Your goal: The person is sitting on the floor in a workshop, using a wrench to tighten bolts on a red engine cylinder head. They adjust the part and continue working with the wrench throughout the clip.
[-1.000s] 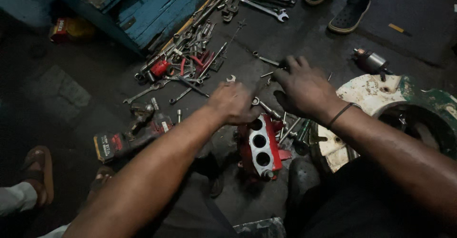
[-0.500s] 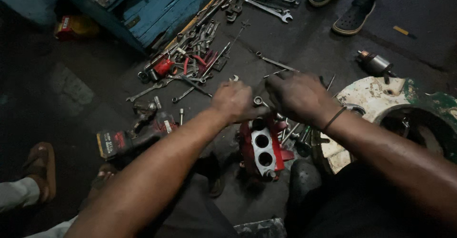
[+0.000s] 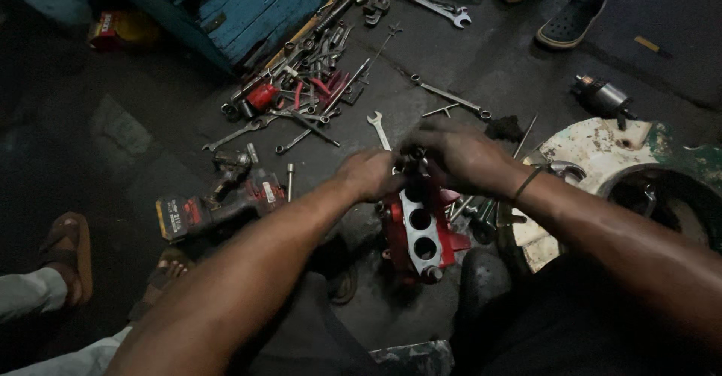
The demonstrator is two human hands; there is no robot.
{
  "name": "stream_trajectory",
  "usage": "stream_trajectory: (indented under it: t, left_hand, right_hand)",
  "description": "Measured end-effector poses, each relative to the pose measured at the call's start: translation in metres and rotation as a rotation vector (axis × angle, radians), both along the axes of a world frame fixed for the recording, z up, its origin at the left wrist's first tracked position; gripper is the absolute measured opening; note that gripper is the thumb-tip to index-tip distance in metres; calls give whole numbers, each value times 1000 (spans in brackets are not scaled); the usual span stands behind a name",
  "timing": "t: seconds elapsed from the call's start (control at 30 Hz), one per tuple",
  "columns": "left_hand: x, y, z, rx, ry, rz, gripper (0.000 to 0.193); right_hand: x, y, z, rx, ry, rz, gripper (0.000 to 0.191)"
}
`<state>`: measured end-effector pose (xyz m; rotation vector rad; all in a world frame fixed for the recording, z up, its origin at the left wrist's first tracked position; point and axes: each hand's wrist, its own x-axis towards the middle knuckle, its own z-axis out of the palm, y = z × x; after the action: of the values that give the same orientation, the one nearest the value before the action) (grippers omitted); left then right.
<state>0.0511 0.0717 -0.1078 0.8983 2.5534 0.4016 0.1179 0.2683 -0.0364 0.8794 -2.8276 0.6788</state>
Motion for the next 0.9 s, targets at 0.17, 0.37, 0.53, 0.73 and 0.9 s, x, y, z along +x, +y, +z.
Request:
stream_trajectory:
  t: [0.17, 0.37, 0.53, 0.73, 0.9]
  left_hand:
    - [5, 0, 5, -47, -5, -2, 43]
    - [7, 1, 11, -69, -42, 12, 41]
    - [9, 1, 18, -55, -35, -6, 44]
    - [10, 2, 15, -70, -14, 12, 45]
    - [8, -1, 6, -117, -17, -15, 39]
  right_hand:
    - [-1, -5, 8, 130, -314, -264, 52]
    - [-4, -2, 1, 6, -222, -157, 27]
    - [-7, 10, -9, -69, -98, -83, 29]
    - [-7, -1, 15, -4, -450, -270, 38]
    - [0, -16, 27, 309, -286, -398, 55]
